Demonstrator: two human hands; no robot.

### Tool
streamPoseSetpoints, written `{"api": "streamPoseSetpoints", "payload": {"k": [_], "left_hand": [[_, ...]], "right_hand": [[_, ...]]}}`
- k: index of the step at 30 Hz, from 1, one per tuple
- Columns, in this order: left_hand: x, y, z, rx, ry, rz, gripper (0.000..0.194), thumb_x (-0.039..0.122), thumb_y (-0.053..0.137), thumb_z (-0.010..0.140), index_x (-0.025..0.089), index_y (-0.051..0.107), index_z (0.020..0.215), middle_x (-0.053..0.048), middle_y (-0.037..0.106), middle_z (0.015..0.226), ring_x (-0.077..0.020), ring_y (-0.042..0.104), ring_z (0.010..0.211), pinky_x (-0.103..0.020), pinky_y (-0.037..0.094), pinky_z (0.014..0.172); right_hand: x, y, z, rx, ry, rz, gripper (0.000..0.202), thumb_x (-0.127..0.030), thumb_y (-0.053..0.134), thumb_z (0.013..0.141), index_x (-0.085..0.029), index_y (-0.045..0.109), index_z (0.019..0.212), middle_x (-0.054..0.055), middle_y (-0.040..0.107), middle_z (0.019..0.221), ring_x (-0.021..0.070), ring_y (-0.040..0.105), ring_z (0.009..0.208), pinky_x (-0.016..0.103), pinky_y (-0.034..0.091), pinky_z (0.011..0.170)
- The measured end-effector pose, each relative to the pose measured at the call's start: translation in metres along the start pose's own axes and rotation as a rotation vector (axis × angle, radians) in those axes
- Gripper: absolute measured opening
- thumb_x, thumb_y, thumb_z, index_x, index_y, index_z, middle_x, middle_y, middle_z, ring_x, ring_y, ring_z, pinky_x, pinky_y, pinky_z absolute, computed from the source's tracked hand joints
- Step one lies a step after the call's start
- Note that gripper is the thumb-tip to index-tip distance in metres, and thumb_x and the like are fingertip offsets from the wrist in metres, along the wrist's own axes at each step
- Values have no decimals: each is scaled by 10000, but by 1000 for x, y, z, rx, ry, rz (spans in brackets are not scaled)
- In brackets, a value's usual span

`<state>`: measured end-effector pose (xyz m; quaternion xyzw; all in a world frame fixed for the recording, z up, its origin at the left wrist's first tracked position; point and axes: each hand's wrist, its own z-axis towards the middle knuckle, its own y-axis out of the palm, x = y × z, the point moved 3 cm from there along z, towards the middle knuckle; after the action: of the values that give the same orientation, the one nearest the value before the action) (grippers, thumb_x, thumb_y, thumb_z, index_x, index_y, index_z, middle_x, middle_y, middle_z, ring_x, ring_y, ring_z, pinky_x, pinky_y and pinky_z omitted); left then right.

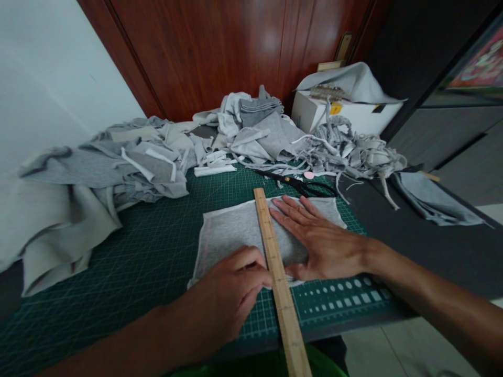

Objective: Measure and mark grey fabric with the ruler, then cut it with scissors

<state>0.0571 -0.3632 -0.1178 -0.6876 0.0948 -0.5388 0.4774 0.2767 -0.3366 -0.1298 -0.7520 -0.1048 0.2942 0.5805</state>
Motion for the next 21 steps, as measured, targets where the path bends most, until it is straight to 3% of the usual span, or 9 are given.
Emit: {"api": "streamPoseSetpoints", "payload": {"k": [5, 12, 16, 21], "left_hand": [[-3, -4, -4, -14, 22, -42, 405, -16, 476, 895, 245, 713, 1093, -8, 626, 1021, -142, 610, 934, -252, 501, 816], [-7, -1, -6, -59, 26, 11, 395, 78, 541, 902, 321, 745, 1138, -2, 585, 973, -157, 572, 866, -270, 467, 744], [-5, -2, -7, -38, 26, 12, 441, 16, 496, 875, 283, 713, 1151, -20, 591, 1030, -164, 579, 930, -282, 479, 796], [8, -6, -5, 6, -25, -26, 249, 113, 577, 887, 238, 694, 1067, -13, 616, 1046, -166, 609, 964, -314, 489, 854]], "right_hand": [[2, 0, 0, -16, -8, 22, 1290, -748, 698, 779, -105, 55, 1694, 184, -47, 1755, 395, -94, 1614, 599, -95, 1285], [0, -3, -1, -63, -1, 6, 1375, -766, 731, 728, -107, 4, 1691, 172, -105, 1754, 392, -150, 1604, 586, -129, 1277], [-1, -3, 0, -71, -3, 10, 1457, -824, 744, 669, -110, -13, 1689, 172, -118, 1750, 397, -166, 1600, 611, -141, 1266], [0, -1, 1, -40, -29, 32, 1509, -853, 761, 621, -122, -9, 1693, 182, -94, 1753, 421, -150, 1599, 630, -151, 1259]]}}
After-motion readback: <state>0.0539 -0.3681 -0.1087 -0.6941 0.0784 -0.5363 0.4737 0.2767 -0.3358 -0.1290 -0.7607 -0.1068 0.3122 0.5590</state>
